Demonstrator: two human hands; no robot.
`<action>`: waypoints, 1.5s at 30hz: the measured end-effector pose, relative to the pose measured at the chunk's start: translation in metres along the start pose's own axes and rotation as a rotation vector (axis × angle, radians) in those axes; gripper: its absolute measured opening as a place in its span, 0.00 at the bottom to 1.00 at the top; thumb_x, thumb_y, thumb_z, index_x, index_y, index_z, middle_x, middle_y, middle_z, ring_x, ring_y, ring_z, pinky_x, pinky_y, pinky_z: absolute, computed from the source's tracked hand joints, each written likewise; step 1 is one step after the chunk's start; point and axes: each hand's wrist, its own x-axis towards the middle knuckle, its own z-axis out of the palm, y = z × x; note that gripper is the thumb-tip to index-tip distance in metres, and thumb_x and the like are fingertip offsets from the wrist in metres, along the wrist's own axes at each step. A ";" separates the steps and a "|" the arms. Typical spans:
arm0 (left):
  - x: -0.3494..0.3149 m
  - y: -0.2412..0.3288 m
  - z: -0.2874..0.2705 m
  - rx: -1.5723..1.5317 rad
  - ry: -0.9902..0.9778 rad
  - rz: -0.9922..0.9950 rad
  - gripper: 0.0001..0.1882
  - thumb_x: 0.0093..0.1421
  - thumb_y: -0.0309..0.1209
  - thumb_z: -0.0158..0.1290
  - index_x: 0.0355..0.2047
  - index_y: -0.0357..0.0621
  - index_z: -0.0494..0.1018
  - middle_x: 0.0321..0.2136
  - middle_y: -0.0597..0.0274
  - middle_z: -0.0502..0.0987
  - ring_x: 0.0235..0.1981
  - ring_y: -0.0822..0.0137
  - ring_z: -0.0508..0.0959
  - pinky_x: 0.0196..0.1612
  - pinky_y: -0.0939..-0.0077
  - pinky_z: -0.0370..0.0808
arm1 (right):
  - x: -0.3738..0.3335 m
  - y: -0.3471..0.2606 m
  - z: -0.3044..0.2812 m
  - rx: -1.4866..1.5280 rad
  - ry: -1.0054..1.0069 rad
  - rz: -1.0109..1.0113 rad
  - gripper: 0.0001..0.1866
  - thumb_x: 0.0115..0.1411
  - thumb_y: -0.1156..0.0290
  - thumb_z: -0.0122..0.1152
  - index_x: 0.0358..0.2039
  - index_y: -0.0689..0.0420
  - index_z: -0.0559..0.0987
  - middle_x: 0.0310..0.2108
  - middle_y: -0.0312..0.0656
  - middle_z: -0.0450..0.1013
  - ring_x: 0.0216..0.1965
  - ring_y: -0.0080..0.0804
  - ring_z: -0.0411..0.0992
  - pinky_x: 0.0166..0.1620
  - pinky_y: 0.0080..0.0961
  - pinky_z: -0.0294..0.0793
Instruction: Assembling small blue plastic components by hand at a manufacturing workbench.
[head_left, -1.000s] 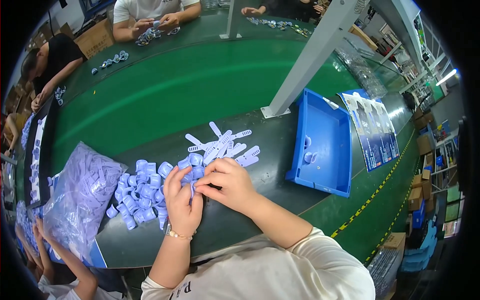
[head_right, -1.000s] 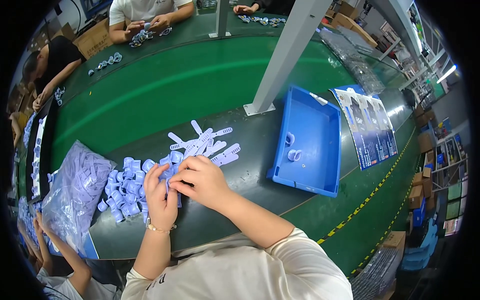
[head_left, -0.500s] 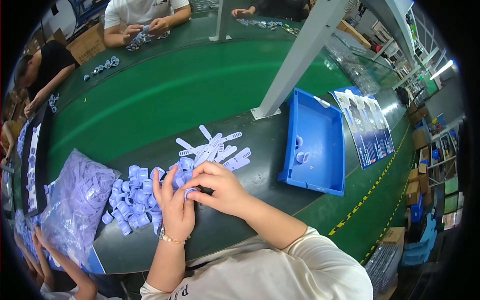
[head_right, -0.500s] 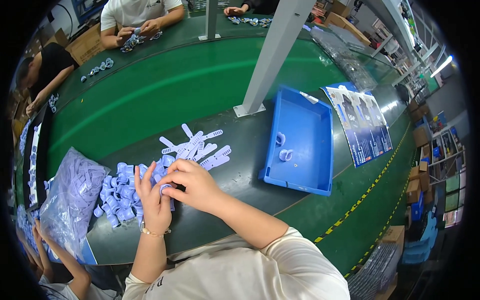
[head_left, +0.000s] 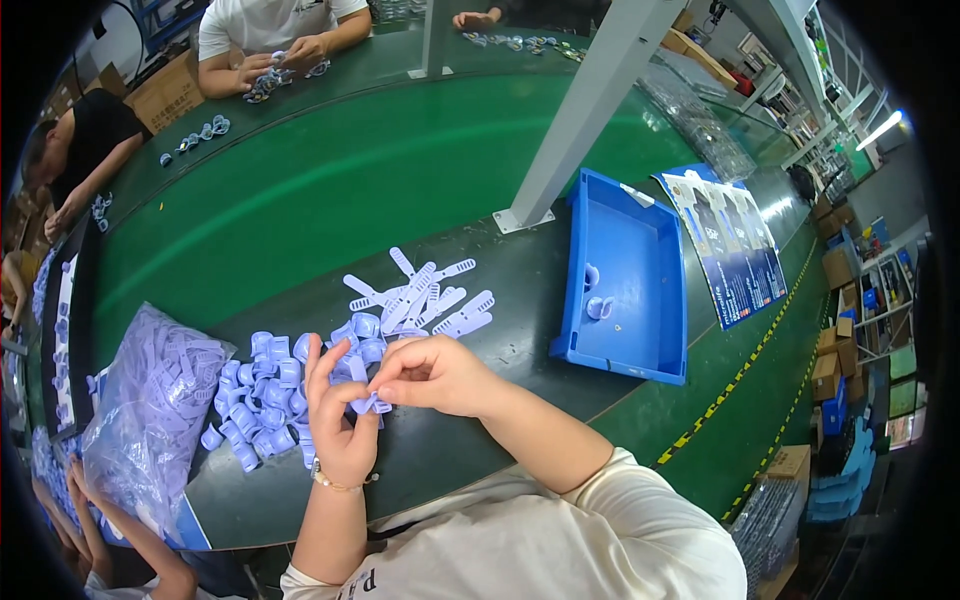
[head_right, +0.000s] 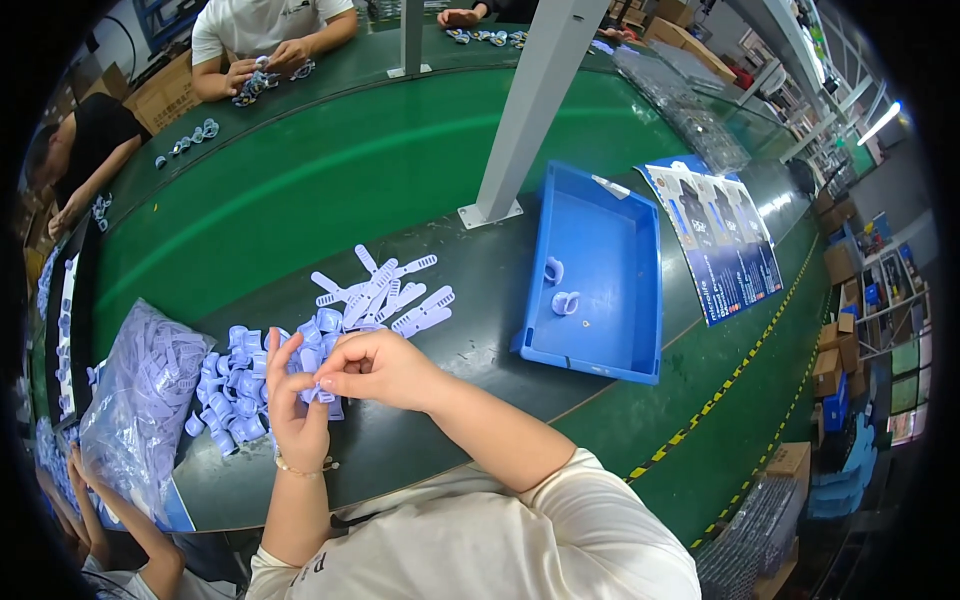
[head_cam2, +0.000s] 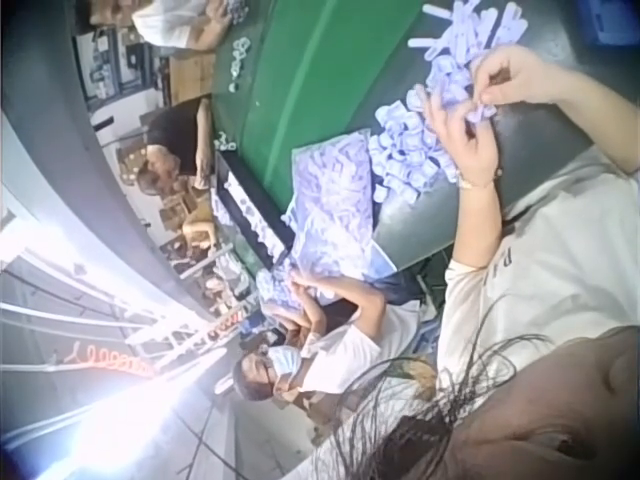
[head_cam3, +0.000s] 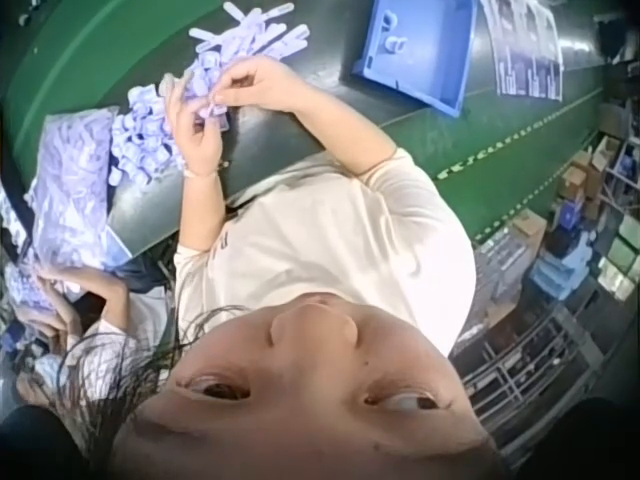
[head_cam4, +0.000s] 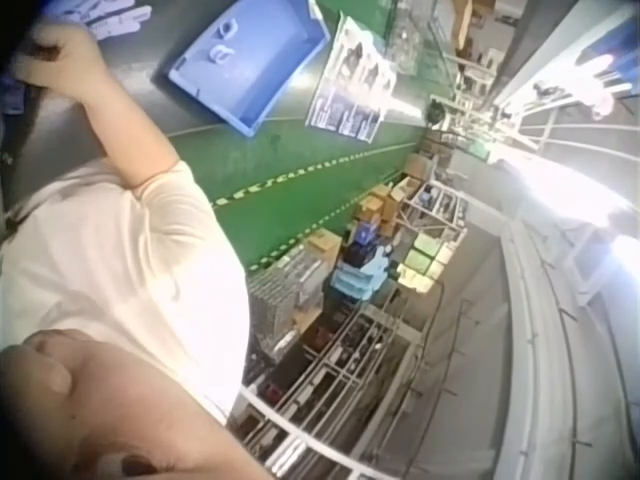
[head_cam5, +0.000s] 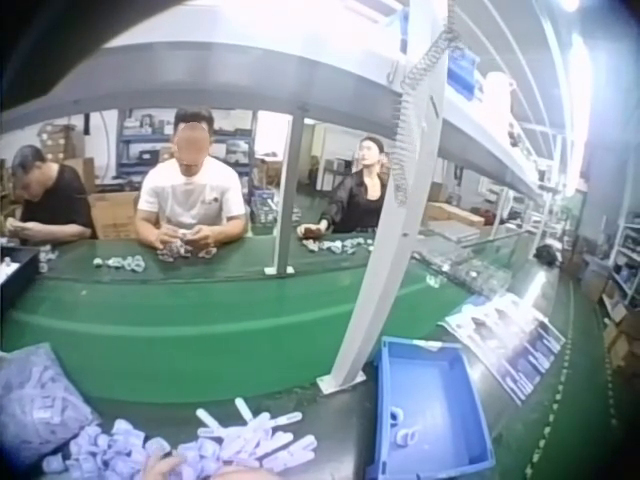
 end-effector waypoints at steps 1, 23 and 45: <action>-0.001 -0.001 0.000 -0.001 -0.001 -0.002 0.08 0.46 0.24 0.56 0.29 0.45 0.72 0.55 0.48 0.68 0.65 0.38 0.53 0.64 0.47 0.47 | -0.001 -0.001 0.000 0.001 0.001 0.002 0.06 0.58 0.72 0.62 0.34 0.61 0.82 0.27 0.32 0.73 0.29 0.17 0.66 0.33 0.17 0.66; 0.001 0.001 -0.006 -0.110 -0.088 -0.096 0.07 0.48 0.27 0.63 0.28 0.47 0.79 0.54 0.55 0.70 0.66 0.45 0.53 0.63 0.52 0.52 | 0.005 0.012 0.007 -0.299 0.260 0.093 0.06 0.67 0.70 0.50 0.34 0.58 0.72 0.27 0.27 0.65 0.28 0.12 0.60 0.31 0.13 0.61; 0.006 0.009 -0.008 -0.032 0.052 -0.067 0.12 0.55 0.28 0.52 0.39 0.44 0.78 0.56 0.51 0.67 0.64 0.47 0.56 0.63 0.54 0.52 | -0.002 0.001 0.013 -0.059 0.273 0.022 0.07 0.59 0.75 0.60 0.38 0.59 0.76 0.29 0.33 0.74 0.24 0.14 0.67 0.24 0.13 0.62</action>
